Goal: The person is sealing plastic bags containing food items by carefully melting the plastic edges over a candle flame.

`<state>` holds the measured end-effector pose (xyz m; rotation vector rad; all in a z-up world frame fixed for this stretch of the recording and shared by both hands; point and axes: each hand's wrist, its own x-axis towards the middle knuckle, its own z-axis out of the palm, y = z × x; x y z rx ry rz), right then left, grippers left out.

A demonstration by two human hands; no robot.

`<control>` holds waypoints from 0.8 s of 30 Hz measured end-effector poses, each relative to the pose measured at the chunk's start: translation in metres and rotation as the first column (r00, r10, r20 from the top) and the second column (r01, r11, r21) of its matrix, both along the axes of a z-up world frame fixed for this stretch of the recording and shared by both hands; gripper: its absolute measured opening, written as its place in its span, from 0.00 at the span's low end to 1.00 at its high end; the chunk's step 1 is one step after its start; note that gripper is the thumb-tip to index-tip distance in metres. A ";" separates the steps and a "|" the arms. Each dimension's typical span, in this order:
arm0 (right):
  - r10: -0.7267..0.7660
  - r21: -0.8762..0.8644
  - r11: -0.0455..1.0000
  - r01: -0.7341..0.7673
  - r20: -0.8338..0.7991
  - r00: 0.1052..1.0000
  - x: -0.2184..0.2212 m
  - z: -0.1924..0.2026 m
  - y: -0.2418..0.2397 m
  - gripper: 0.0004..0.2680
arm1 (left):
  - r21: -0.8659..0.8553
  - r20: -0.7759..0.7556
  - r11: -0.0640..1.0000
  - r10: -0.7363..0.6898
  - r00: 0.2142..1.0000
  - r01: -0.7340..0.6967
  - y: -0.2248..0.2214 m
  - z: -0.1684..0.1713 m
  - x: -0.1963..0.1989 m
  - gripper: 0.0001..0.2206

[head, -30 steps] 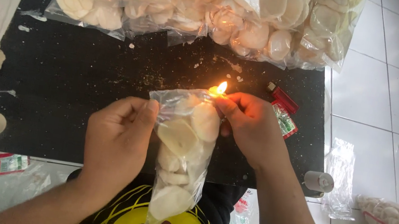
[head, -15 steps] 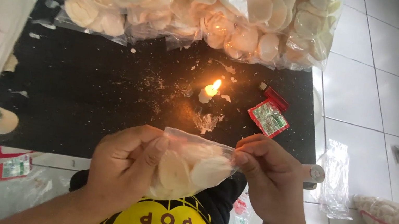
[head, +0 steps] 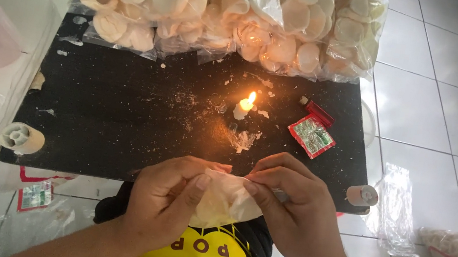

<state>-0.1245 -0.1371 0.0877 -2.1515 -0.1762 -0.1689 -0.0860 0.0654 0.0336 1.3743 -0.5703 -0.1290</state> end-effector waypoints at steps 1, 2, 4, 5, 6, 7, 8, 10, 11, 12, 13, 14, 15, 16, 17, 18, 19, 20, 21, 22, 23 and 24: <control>-0.002 0.003 1.000 0.002 0.001 1.000 -0.001 -0.001 -0.001 0.01 | 0.003 0.001 1.000 -0.002 1.000 0.002 -0.001 -0.005 -0.001 0.11; -0.004 0.021 1.000 0.004 0.020 1.000 -0.002 -0.002 -0.001 0.00 | -0.094 -0.046 0.992 -0.089 0.995 0.084 -0.002 -0.011 -0.002 0.16; -0.004 0.040 0.999 0.003 0.033 0.999 -0.003 -0.002 -0.002 0.00 | -0.194 -0.091 0.968 -0.176 0.980 0.156 -0.003 -0.014 -0.003 0.24; 0.017 0.047 0.999 -0.017 0.002 1.000 -0.003 -0.001 -0.002 0.01 | -0.084 -0.083 0.991 -0.113 0.990 0.106 -0.004 -0.012 -0.002 0.15; 0.038 0.052 0.998 -0.036 -0.027 0.999 -0.003 0.001 -0.003 0.02 | 0.026 -0.067 0.998 -0.052 0.996 0.054 -0.005 -0.010 -0.001 0.09; 0.039 0.051 0.998 -0.038 -0.030 0.999 -0.004 0.004 -0.002 0.02 | 0.025 -0.070 0.998 -0.051 0.996 0.053 -0.006 -0.009 -0.002 0.09; 0.038 -0.039 0.998 -0.040 -0.056 0.998 -0.004 0.009 -0.002 0.07 | 0.065 -0.014 0.997 -0.045 0.999 0.046 -0.008 -0.008 -0.001 0.09; 0.031 -0.126 0.991 -0.042 -0.085 0.996 -0.004 0.016 0.001 0.16 | 0.106 0.038 0.993 -0.045 0.998 0.041 -0.011 -0.006 0.000 0.09; 0.024 -0.157 0.987 -0.034 -0.066 0.998 -0.004 0.019 0.004 0.14 | 0.098 0.097 0.993 -0.074 0.993 0.064 -0.013 -0.007 0.000 0.09; 0.016 -0.186 0.982 -0.024 -0.047 0.999 -0.003 0.022 0.008 0.11 | 0.092 0.157 0.992 -0.102 0.982 0.089 -0.014 -0.007 -0.001 0.09; 0.011 -0.184 0.983 -0.020 -0.050 0.999 -0.004 0.021 0.008 0.11 | 0.094 0.153 0.991 -0.107 0.982 0.094 -0.015 -0.006 -0.003 0.09; 0.017 -0.163 0.987 -0.019 -0.016 1.000 -0.003 0.020 0.009 0.06 | 0.094 0.154 0.993 -0.084 0.985 0.070 -0.014 -0.004 -0.003 0.08; 0.021 -0.141 0.990 -0.019 0.018 1.000 -0.002 0.020 0.011 0.00 | 0.095 0.154 0.994 -0.061 0.986 0.046 -0.014 -0.002 -0.004 0.07; 0.022 -0.140 0.990 -0.019 0.020 1.000 -0.002 0.019 0.010 0.00 | 0.096 0.155 0.994 -0.060 0.986 0.045 -0.014 -0.003 -0.003 0.07; 0.028 -0.109 0.994 -0.026 0.015 0.999 -0.001 0.018 0.010 0.01 | 0.090 0.146 0.995 -0.055 0.988 0.042 -0.013 -0.004 -0.003 0.07; 0.036 -0.079 0.996 -0.036 0.005 0.999 -0.001 0.016 0.009 0.01 | 0.082 0.133 0.996 -0.049 0.990 0.038 -0.013 -0.006 -0.003 0.07; 0.039 -0.079 0.996 -0.039 0.002 0.999 0.000 0.018 0.010 0.01 | 0.083 0.129 0.996 -0.046 0.991 0.036 -0.013 -0.009 -0.003 0.07; 0.038 -0.140 0.989 -0.038 -0.007 0.999 0.000 0.020 0.011 0.05 | 0.080 0.118 0.995 -0.069 0.991 0.059 -0.013 -0.012 -0.003 0.07; 0.036 -0.201 0.979 -0.039 -0.016 0.999 0.001 0.022 0.011 0.10 | 0.077 0.106 0.994 -0.091 0.990 0.083 -0.014 -0.014 -0.003 0.07; 0.033 -0.200 0.979 -0.036 -0.018 0.999 0.002 0.021 0.011 0.10 | 0.078 0.104 0.993 -0.094 0.990 0.086 -0.016 -0.013 -0.002 0.07; 0.051 -0.145 0.988 -0.053 -0.020 0.998 0.004 0.020 0.010 0.05 | 0.110 0.130 0.990 -0.106 0.986 0.092 -0.018 -0.012 0.000 0.08; 0.069 -0.090 0.994 -0.070 -0.020 0.997 0.006 0.019 0.009 0.01 | 0.141 0.156 0.985 -0.119 0.981 0.097 -0.020 -0.011 0.002 0.09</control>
